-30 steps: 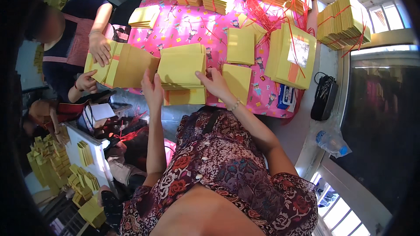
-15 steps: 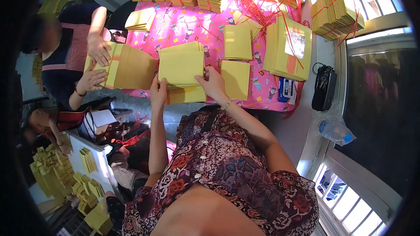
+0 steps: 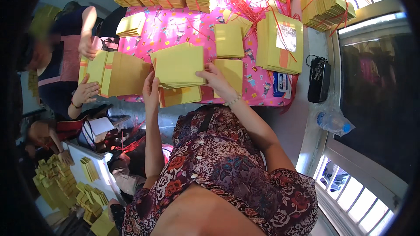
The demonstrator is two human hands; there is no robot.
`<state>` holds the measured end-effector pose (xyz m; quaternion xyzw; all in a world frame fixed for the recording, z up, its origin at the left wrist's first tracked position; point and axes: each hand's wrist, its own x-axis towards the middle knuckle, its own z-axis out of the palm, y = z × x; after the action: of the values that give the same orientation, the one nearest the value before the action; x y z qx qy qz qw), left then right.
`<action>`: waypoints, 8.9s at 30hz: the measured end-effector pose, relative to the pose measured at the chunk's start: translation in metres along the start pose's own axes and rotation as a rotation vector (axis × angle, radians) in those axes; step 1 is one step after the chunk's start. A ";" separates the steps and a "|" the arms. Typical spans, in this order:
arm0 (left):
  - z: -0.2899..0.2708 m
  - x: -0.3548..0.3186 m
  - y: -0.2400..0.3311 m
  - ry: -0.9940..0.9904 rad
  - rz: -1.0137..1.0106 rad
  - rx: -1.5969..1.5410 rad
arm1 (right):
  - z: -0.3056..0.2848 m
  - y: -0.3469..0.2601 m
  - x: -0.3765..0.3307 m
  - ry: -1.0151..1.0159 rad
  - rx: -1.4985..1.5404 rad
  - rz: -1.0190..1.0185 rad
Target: Counting and tying stacks of yellow joss paper with red ribbons.
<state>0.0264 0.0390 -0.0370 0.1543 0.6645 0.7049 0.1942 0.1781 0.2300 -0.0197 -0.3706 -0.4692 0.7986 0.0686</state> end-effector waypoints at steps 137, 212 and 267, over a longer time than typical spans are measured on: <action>0.043 0.006 -0.005 -0.355 0.443 1.156 | 0.026 -0.037 0.098 -0.059 -1.080 -0.465; -0.011 0.009 -0.024 -0.645 0.357 1.107 | 0.053 -0.001 0.059 0.120 -1.559 -0.562; 0.158 0.011 -0.045 -0.572 0.079 0.721 | -0.145 0.029 -0.026 0.598 -0.831 -0.375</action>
<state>0.0954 0.1845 -0.0717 0.4257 0.7805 0.3647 0.2768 0.2985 0.3035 -0.0703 -0.4876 -0.7634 0.3796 0.1880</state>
